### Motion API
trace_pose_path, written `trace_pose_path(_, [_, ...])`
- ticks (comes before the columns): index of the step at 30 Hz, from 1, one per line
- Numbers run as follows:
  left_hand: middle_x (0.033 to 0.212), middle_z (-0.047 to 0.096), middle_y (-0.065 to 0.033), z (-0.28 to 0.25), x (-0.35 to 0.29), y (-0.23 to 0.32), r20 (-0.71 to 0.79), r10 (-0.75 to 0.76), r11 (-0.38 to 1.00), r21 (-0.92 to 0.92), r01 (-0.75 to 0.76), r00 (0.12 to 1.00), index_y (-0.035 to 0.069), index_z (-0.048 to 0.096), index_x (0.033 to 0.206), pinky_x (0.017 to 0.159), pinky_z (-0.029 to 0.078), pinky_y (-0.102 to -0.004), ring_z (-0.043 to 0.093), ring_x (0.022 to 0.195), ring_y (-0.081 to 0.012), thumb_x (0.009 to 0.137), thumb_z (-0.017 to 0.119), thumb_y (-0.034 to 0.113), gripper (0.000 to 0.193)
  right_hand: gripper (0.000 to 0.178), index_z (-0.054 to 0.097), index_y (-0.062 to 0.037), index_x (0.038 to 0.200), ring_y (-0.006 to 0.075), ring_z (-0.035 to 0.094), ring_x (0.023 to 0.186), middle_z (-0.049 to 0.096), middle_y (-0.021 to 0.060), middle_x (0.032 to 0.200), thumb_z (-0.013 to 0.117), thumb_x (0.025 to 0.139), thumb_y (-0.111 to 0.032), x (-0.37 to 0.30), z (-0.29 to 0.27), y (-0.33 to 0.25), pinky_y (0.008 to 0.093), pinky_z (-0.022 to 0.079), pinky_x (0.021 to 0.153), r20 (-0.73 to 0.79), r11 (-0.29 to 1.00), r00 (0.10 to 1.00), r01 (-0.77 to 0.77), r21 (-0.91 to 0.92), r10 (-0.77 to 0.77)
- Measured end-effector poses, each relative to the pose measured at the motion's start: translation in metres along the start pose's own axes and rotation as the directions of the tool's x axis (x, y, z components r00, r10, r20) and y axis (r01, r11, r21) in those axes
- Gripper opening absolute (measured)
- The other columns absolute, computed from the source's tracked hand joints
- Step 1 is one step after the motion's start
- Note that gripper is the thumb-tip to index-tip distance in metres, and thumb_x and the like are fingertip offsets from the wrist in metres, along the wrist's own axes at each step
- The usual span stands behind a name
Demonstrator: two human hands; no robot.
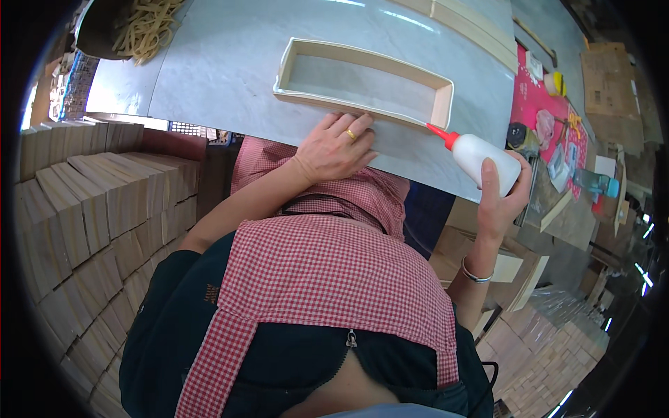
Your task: Assembling wooden boxes by gluing panels and securing them with a pneumatic nail gun.
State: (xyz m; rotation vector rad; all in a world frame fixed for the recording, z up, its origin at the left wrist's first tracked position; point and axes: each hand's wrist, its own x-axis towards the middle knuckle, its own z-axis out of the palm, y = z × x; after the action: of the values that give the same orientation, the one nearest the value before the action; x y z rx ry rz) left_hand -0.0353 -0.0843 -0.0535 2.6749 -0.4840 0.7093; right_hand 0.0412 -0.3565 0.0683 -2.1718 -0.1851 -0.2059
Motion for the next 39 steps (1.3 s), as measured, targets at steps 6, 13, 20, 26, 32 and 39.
trace_pose_path(6, [0.127, 0.053, -0.0104, 0.002, 0.003, 0.001, 0.031, -0.01, 1.0, 0.018, 0.009, 0.999, 0.009, 0.064, 0.104, 0.093, 0.044, -0.0357, 0.053, 0.099, -0.0232, 0.09, 0.069, 0.031, 0.027, 0.041, 0.058, -0.0032, 0.122, 0.023, 0.062, 0.089, 0.064, 0.0137, 0.109, 0.073, 0.09, -0.024, 0.004, -0.018, 0.017, 0.0295, 0.054, 0.062, -0.046, 0.999, 0.999, 0.004, -0.036, -0.006])
trace_pose_path(13, [0.129, 0.053, -0.0116, -0.004, 0.006, 0.004, 0.046, -0.036, 0.999, -0.011, 0.036, 0.998, 0.008, 0.065, 0.104, 0.095, 0.044, -0.0383, 0.053, 0.1, -0.0261, 0.09, 0.069, 0.029, 0.025, 0.043, 0.057, -0.0037, 0.123, 0.024, 0.061, 0.092, 0.063, 0.0137, 0.111, 0.073, 0.089, -0.025, 0.021, -0.028, 0.042, 0.0296, 0.054, 0.063, -0.14, 0.997, 0.99, -0.046, -0.061, 0.037])
trace_pose_path(20, [0.129, 0.055, -0.0112, -0.006, 0.004, 0.007, 0.057, -0.043, 0.999, 0.014, 0.043, 0.997, 0.009, 0.067, 0.107, 0.093, 0.046, -0.0391, 0.056, 0.099, -0.0277, 0.088, 0.07, 0.027, 0.026, 0.049, 0.05, -0.0003, 0.115, 0.0251, 0.058, 0.096, 0.057, 0.0157, 0.109, 0.077, 0.084, -0.027, 0.13, -0.036, 0.09, 0.0349, 0.049, 0.09, -0.522, 0.991, 0.853, -0.096, -0.097, 0.032])
trace_pose_path(26, [0.127, 0.056, -0.0111, 0.002, 0.002, 0.003, 0.129, -0.032, 0.999, -0.026, 0.036, 0.991, 0.01, 0.069, 0.113, 0.09, 0.047, -0.0409, 0.057, 0.103, -0.0297, 0.084, 0.073, 0.023, 0.032, 0.055, 0.065, 0.0028, 0.108, 0.03, 0.067, 0.076, 0.069, 0.0192, 0.094, 0.082, 0.075, -0.039, 0.266, -0.042, 0.183, 0.0395, 0.054, 0.07, -0.283, 0.851, 0.95, -0.258, -0.457, 0.136])
trace_pose_path(32, [0.129, 0.054, -0.012, 0.005, 0.003, 0.003, 0.156, -0.059, 0.998, 0.009, 0.058, 0.986, 0.009, 0.068, 0.116, 0.093, 0.048, -0.045, 0.057, 0.106, -0.0328, 0.083, 0.073, 0.019, 0.035, 0.053, 0.073, -0.0013, 0.105, 0.0308, 0.07, 0.081, 0.073, 0.0128, 0.09, 0.078, 0.079, -0.047, 0.258, -0.058, 0.24, 0.0389, 0.055, 0.075, -0.116, 0.852, 0.98, -0.197, -0.484, 0.16])
trace_pose_path(39, [0.13, 0.052, -0.0134, -0.001, 0.005, 0.009, 0.225, -0.082, 0.996, 0.0, 0.084, 0.971, 0.007, 0.068, 0.117, 0.098, 0.047, -0.048, 0.055, 0.11, -0.0353, 0.083, 0.072, 0.015, 0.035, 0.059, 0.063, 0.0063, 0.112, 0.0356, 0.062, 0.098, 0.065, 0.0224, 0.106, 0.072, 0.085, -0.045, -0.032, -0.219, 0.266, 0.0436, 0.05, 0.092, -0.924, 0.588, 0.379, -0.734, -0.339, -0.061])
